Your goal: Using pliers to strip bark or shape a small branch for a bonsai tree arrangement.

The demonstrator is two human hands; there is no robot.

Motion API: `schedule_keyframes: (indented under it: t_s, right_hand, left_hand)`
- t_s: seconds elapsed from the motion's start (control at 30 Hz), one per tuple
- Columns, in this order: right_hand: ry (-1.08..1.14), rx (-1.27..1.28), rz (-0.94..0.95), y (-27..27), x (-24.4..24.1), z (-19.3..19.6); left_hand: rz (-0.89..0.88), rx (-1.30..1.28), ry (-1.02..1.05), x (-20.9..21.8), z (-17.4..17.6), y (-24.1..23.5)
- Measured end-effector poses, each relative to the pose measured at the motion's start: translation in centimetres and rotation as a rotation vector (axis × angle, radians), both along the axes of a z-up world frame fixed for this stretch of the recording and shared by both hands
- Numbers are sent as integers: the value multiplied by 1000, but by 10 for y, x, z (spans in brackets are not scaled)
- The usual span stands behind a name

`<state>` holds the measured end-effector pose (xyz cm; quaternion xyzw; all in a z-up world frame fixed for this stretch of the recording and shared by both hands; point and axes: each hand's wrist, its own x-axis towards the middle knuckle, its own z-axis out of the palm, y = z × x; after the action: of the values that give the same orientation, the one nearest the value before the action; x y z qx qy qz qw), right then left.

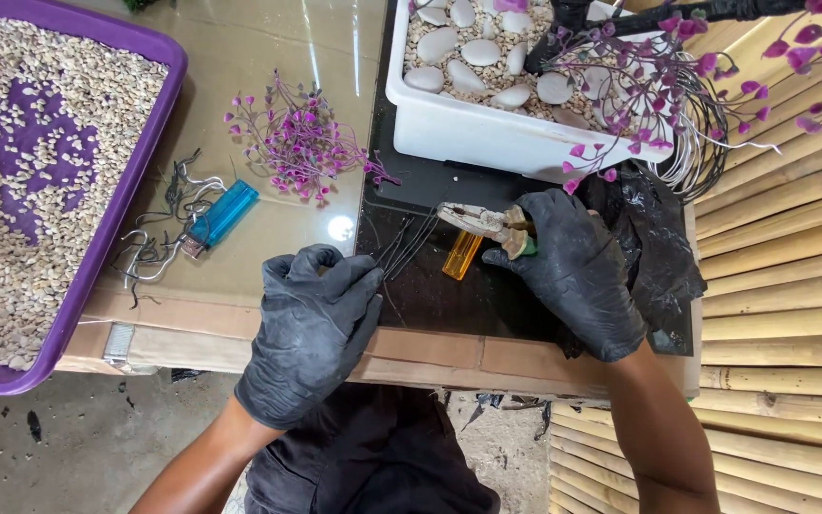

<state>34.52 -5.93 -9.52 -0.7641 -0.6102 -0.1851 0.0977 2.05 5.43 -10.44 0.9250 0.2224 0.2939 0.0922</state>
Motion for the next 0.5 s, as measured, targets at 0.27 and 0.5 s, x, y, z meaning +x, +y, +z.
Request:
schedule_keyframes:
  t_s: [0.27,0.5]
  right_hand:
    - [188,-14,-56,-6,-5,4]
    - [433,3,-120,3,-28,13]
  left_hand:
    - [11,-61,-76,5,20,-5]
    - [98,16,-18,8,7,-12]
